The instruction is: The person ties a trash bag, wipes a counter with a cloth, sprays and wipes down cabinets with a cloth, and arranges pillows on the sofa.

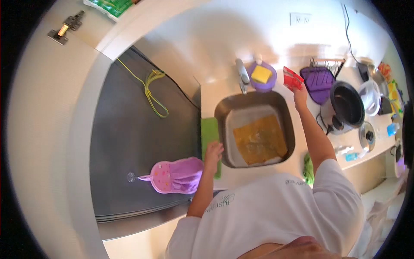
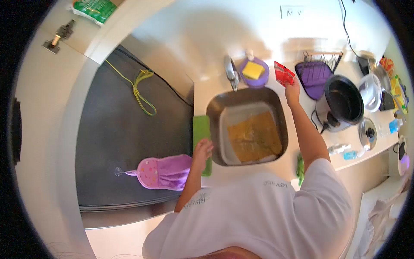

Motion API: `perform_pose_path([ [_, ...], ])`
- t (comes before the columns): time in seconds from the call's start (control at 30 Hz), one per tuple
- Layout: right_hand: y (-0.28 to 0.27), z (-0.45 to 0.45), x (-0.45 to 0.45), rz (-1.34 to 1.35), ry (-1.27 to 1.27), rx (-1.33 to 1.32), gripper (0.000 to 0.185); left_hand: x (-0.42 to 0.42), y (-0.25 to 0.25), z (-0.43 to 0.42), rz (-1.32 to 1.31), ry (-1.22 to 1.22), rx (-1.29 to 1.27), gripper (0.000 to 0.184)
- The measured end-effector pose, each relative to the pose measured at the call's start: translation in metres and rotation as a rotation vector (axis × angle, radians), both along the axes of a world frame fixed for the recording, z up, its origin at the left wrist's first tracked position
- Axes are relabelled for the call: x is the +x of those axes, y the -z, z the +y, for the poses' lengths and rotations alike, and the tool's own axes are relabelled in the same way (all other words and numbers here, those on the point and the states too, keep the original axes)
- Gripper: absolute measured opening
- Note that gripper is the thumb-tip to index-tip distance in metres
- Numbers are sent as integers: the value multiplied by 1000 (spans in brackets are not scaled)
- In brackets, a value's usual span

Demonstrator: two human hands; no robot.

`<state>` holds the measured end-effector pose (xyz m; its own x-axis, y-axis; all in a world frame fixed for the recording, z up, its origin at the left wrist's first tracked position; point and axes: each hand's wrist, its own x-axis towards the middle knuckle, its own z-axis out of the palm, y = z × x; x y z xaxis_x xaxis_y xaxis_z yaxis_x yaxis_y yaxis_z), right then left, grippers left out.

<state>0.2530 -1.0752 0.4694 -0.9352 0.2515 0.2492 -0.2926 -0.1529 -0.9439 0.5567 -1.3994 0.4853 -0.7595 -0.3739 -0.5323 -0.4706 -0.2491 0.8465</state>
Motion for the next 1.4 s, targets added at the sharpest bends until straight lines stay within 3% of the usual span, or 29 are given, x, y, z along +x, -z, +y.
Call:
perform_pose_path([
  [0.1, 25, -2, -76, -127, 99, 275, 26, 10, 0, 3, 4, -28, -7, 51],
  [0.3, 61, -18, -152, -252, 17, 111, 28, 25, -13, 16, -7, -98, -26, 51],
  [0.4, 41, -18, -138, -175, 108, 428, 43, 31, -19, 24, -1, -108, -91, 49],
  [0.57, 18, -25, -104, -399, 330, 339, 72, 39, -35, 42, 61, -104, -115, 43],
  [0.6, 52, -31, -116, -234, 414, 267, 72, 39, -38, 46, 83, -100, -125, 40],
  [0.63, 29, -35, -86, -253, 351, 178, 71, 39, -36, 49, 85, -74, -144, 34],
  [0.67, 40, -41, -79, -177, 351, 256, 69, 40, -31, 50, 90, -41, -166, 29],
  [0.7, 24, -50, -39, 41, 262, 111, 63, 41, -30, 52, 96, -8, -191, 24],
  [0.73, -22, -54, 22, 8, 182, 177, 56, 39, -32, 54, 122, 12, -176, 18],
  [0.77, -52, -60, 80, 188, 175, 194, 47, 38, -32, 60, 143, 34, -163, 14],
  [0.8, -53, -61, 124, 158, 11, 256, 45, 39, -33, 64, 156, 63, -151, 13],
  [0.87, -55, -44, 201, 568, -202, 783, 45, 32, -35, 69, 231, 190, -185, 18],
  [0.97, -22, -27, 276, -12, -762, 1046, 38, 43, -42, 81, 254, 353, -132, 27],
  [1.07, -32, 10, 353, -113, -383, 591, 33, 46, -46, 115, 237, 470, -72, 31],
  [1.2, -5, 79, 448, -325, -94, 751, 34, 69, -16, 167, 162, 675, -97, 29],
  [1.33, 32, 150, 554, -671, -92, 873, 39, 98, -13, 228, 180, 904, -7, 31],
  [1.4, 45, 184, 608, -800, -106, 1091, 41, 115, -20, 266, 245, 1101, -41, 33],
])
